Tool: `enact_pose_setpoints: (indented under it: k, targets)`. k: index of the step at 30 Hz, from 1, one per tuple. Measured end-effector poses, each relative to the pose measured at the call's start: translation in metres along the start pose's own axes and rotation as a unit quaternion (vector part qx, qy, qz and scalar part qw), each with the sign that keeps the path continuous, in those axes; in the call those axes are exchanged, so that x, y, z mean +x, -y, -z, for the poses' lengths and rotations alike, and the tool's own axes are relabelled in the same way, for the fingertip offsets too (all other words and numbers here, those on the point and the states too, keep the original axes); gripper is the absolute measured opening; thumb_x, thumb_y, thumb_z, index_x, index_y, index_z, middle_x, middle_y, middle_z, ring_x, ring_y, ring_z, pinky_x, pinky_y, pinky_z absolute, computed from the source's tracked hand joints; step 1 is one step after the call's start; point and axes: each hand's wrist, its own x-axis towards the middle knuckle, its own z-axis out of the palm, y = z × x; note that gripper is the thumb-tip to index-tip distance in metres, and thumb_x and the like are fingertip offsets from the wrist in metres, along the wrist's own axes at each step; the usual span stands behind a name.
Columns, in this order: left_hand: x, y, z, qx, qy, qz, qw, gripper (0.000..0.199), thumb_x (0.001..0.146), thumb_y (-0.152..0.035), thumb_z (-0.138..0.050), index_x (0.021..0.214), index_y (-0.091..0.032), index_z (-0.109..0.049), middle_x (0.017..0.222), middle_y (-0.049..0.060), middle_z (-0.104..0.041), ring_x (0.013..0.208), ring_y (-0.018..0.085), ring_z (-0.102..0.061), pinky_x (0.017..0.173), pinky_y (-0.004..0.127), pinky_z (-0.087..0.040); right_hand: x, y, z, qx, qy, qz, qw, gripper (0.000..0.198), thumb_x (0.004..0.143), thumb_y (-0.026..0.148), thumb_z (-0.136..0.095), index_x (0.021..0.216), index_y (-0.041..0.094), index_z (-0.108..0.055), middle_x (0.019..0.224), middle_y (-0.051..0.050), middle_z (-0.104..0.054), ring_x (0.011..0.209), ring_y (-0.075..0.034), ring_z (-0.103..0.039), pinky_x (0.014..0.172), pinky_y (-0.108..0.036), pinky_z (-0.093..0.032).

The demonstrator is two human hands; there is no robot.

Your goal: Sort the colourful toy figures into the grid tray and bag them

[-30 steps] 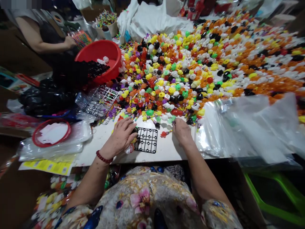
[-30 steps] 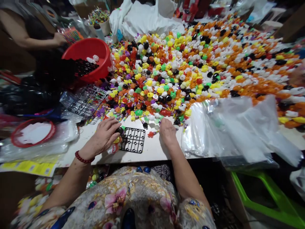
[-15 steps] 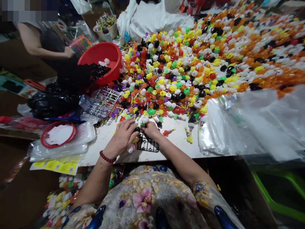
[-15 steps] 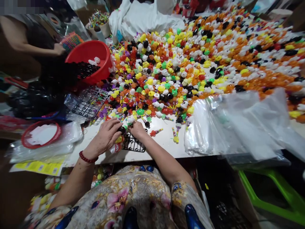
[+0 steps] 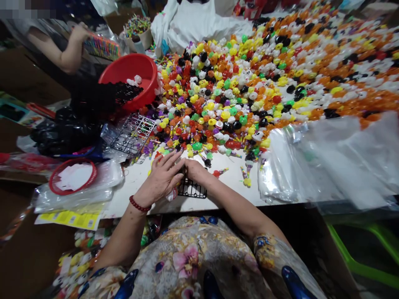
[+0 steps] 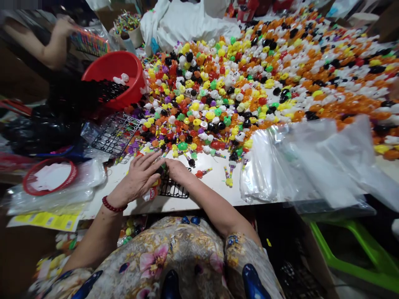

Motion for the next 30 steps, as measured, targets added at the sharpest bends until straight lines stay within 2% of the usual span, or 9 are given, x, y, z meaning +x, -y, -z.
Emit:
enact_pose_setpoints:
  k: [3, 7, 12, 17, 20, 22, 25, 27, 30]
  targets:
    - [0.000, 0.000, -0.002, 0.009, 0.009, -0.004, 1.000, 0.043, 0.100, -0.033, -0.033, 0.139, -0.027, -0.051, 0.151, 0.009, -0.047, 0.142, 0.026, -0.038, 0.116, 0.053, -0.023, 0.003, -0.004, 0.002, -0.016, 0.012, 0.016, 1.000, 0.024, 0.082, 0.002, -0.053, 0.098, 0.015, -0.066, 0.096, -0.007, -0.069, 0.088, -0.019, -0.062, 0.081, -0.028, -0.045]
    - [-0.001, 0.002, -0.003, -0.001, 0.007, 0.013, 1.000, 0.046, 0.100, -0.034, -0.033, 0.143, -0.024, -0.047, 0.150, 0.011, -0.048, 0.140, 0.026, -0.040, 0.116, 0.051, -0.024, 0.002, -0.008, 0.001, -0.039, 0.013, 0.040, 0.998, 0.024, 0.083, 0.003, -0.051, 0.097, 0.015, -0.067, 0.097, -0.007, -0.066, 0.087, -0.018, -0.059, 0.083, -0.028, -0.045]
    - [0.000, 0.004, -0.003, -0.009, 0.016, 0.017, 1.000, 0.045, 0.099, -0.035, -0.034, 0.140, -0.023, -0.049, 0.145, 0.012, -0.053, 0.138, 0.026, -0.044, 0.115, 0.051, -0.026, 0.000, -0.007, -0.007, -0.038, 0.015, 0.017, 0.999, 0.025, 0.084, 0.003, -0.048, 0.098, 0.015, -0.066, 0.094, -0.006, -0.063, 0.080, -0.018, -0.058, 0.078, -0.028, -0.045]
    - [0.004, 0.003, -0.003, -0.008, 0.011, 0.009, 1.000, 0.041, 0.099, -0.036, -0.032, 0.128, -0.023, -0.057, 0.143, 0.014, -0.055, 0.135, 0.028, -0.047, 0.112, 0.055, -0.030, 0.000, -0.006, -0.008, -0.013, -0.011, 0.005, 1.000, 0.020, 0.084, 0.005, -0.055, 0.095, 0.017, -0.068, 0.093, -0.005, -0.066, 0.086, -0.018, -0.061, 0.083, -0.029, -0.047]
    - [0.003, 0.001, 0.001, 0.001, -0.004, 0.004, 1.000, 0.041, 0.100, -0.036, -0.031, 0.129, -0.022, -0.056, 0.146, 0.015, -0.051, 0.136, 0.028, -0.046, 0.111, 0.056, -0.032, -0.016, -0.020, 0.004, 0.010, -0.082, 0.000, 0.997, 0.022, 0.088, 0.012, -0.058, 0.106, 0.018, -0.068, 0.102, -0.007, -0.067, 0.098, -0.019, -0.062, 0.089, -0.031, -0.048]
    - [-0.002, -0.002, 0.007, 0.006, -0.033, 0.004, 0.999, 0.041, 0.099, -0.036, -0.034, 0.134, -0.023, -0.052, 0.149, 0.015, -0.048, 0.138, 0.029, -0.044, 0.113, 0.056, -0.030, -0.036, -0.037, 0.019, 0.014, -0.179, -0.020, 0.984, 0.026, 0.090, 0.015, -0.055, 0.114, 0.020, -0.066, 0.108, -0.008, -0.066, 0.101, -0.020, -0.060, 0.092, -0.035, -0.049]
    - [-0.016, -0.014, 0.020, 0.000, -0.088, -0.013, 0.996, 0.043, 0.098, -0.035, -0.041, 0.140, -0.025, -0.047, 0.150, 0.014, -0.047, 0.141, 0.029, -0.040, 0.115, 0.056, -0.031, -0.068, -0.067, 0.048, -0.082, -0.299, -0.098, 0.946, 0.027, 0.092, 0.015, -0.047, 0.110, 0.019, -0.066, 0.106, -0.011, -0.062, 0.096, -0.023, -0.057, 0.089, -0.040, -0.049]
    - [-0.027, -0.027, 0.026, -0.024, -0.108, -0.055, 0.992, 0.044, 0.096, -0.032, -0.047, 0.140, -0.026, -0.046, 0.145, 0.013, -0.052, 0.138, 0.028, -0.045, 0.112, 0.052, -0.038, -0.082, -0.081, 0.065, -0.160, -0.313, -0.168, 0.921, 0.026, 0.091, 0.012, -0.044, 0.103, 0.015, -0.066, 0.104, -0.015, -0.061, 0.096, -0.026, -0.054, 0.087, -0.042, -0.048]
    - [-0.043, -0.050, 0.023, -0.078, -0.090, -0.152, 0.981, 0.037, 0.095, -0.027, -0.051, 0.132, -0.023, -0.054, 0.126, 0.013, -0.066, 0.117, 0.024, -0.061, 0.098, 0.041, -0.052, -0.090, -0.087, 0.081, -0.222, -0.265, -0.223, 0.911, 0.026, 0.088, 0.007, -0.041, 0.090, 0.013, -0.066, 0.100, -0.018, -0.061, 0.095, -0.028, -0.053, 0.085, -0.041, -0.045]
